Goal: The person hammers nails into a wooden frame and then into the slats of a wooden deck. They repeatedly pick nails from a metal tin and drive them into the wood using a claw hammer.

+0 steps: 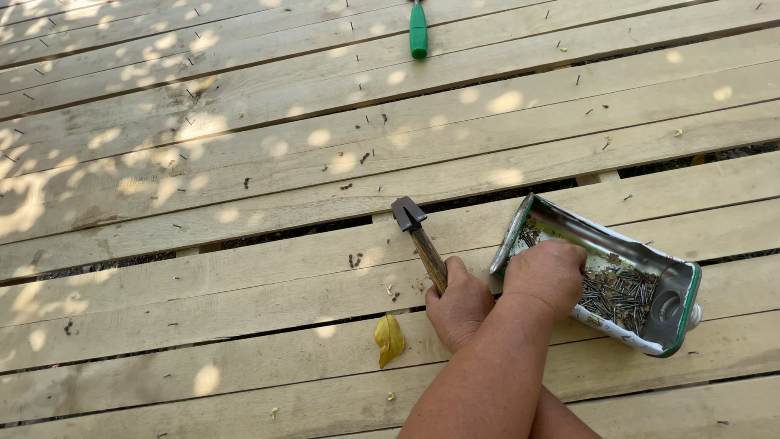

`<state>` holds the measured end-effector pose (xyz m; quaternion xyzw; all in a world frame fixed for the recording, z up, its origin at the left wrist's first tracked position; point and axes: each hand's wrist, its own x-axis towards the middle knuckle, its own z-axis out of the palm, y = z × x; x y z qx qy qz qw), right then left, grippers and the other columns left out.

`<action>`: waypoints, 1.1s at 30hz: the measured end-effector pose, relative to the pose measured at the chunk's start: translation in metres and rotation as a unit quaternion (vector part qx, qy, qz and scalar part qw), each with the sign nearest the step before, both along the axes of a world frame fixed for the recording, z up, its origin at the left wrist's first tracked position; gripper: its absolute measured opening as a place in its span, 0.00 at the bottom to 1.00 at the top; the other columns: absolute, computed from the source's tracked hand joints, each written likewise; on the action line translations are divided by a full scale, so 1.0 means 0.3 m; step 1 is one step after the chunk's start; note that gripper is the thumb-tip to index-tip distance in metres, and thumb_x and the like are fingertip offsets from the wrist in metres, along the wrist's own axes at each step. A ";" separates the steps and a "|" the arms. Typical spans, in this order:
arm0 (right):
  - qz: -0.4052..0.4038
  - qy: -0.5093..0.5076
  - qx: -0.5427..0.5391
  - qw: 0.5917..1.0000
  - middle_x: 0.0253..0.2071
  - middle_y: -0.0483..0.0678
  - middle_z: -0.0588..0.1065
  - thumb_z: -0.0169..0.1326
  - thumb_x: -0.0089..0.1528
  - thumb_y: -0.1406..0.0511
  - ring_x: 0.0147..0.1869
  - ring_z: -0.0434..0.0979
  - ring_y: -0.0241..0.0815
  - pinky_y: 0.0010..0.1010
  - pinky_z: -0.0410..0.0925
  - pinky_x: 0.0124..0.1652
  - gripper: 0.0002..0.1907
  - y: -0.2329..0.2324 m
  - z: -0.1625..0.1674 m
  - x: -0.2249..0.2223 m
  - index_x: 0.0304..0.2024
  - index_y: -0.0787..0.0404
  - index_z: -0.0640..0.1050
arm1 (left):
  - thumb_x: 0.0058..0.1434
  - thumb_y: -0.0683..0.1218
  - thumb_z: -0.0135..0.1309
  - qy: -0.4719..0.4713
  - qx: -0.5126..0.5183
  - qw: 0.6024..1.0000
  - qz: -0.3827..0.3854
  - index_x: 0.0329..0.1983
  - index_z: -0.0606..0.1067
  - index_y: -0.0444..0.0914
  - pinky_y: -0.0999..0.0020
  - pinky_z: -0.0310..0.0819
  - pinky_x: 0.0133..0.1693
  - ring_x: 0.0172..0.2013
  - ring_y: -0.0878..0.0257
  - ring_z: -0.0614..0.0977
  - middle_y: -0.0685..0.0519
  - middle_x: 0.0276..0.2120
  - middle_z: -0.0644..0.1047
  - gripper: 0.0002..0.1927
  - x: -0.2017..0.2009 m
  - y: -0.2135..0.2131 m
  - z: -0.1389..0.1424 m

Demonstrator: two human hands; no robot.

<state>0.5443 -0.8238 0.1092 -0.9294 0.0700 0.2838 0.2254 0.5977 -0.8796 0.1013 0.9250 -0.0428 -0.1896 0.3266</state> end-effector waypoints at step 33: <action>-0.073 -0.045 0.136 0.987 0.32 0.55 0.81 0.53 0.62 0.59 0.38 0.82 0.51 0.45 0.73 0.42 0.13 -0.056 -0.086 0.016 0.44 0.60 0.76 | 0.63 0.38 0.55 -0.229 -0.315 0.730 0.561 0.48 0.79 0.36 0.74 0.83 0.36 0.34 0.68 0.83 0.53 0.36 0.82 0.10 -0.285 0.446 -0.036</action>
